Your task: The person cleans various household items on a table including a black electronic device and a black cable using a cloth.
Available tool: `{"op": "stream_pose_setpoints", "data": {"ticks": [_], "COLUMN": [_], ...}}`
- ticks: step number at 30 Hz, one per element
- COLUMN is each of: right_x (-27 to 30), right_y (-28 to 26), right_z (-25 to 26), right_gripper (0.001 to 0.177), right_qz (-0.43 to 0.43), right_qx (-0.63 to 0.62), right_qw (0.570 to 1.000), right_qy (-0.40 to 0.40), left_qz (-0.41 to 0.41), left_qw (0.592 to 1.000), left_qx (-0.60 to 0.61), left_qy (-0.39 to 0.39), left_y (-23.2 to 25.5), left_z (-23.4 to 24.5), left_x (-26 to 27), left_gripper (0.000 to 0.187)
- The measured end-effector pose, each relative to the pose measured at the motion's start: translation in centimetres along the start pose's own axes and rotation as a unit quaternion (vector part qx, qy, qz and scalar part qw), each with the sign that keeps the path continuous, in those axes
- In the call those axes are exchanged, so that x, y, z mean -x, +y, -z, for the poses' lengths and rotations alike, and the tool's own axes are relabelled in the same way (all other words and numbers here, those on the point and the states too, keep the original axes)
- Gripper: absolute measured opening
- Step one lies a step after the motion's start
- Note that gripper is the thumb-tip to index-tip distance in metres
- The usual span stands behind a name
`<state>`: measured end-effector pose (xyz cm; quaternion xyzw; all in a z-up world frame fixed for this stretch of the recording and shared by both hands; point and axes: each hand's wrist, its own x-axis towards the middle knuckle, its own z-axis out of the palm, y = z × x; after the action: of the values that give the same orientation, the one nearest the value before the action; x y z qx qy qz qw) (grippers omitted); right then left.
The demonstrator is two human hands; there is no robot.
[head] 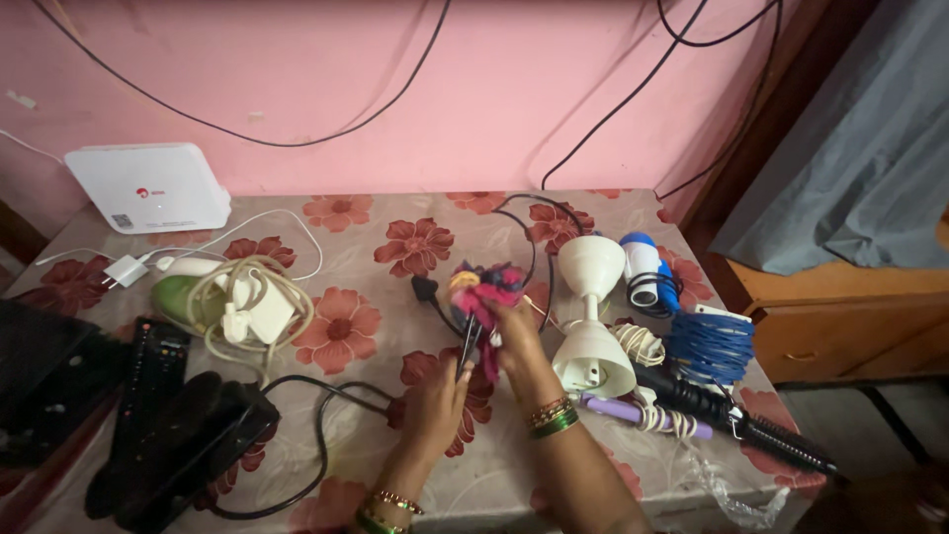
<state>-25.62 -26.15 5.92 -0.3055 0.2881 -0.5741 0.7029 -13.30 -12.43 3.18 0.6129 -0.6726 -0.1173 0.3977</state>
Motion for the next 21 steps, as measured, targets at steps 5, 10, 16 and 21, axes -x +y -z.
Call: {"op": "stream_pose_setpoints", "data": {"ticks": [5, 10, 16, 21], "right_x": [0.2, 1.5, 2.2, 2.5], "right_y": [-2.3, -5.0, -2.8, 4.4], "right_z": [0.2, -0.5, -1.5, -0.9], "right_gripper": [0.024, 0.018, 0.035, 0.030], "right_qz": [0.005, 0.108, -0.002, -0.168], "right_qx": [-0.017, -0.005, 0.073, 0.163], "right_qw": [0.998, 0.990, 0.997, 0.962], "right_qy": [0.062, 0.093, -0.023, -0.142], "left_qz": [-0.071, 0.002, 0.038, 0.005], "left_qw": [0.996, 0.998, 0.983, 0.980], "left_qx": [0.031, 0.048, 0.134, 0.117], "left_qy": [0.032, 0.033, 0.122, 0.159], "left_y": [-1.0, -2.3, -3.8, -4.6], "left_z": [-0.2, -0.5, -1.2, -1.4], "left_x": [1.7, 2.5, 2.3, 2.2], "left_gripper": [0.022, 0.024, 0.027, 0.035]}}
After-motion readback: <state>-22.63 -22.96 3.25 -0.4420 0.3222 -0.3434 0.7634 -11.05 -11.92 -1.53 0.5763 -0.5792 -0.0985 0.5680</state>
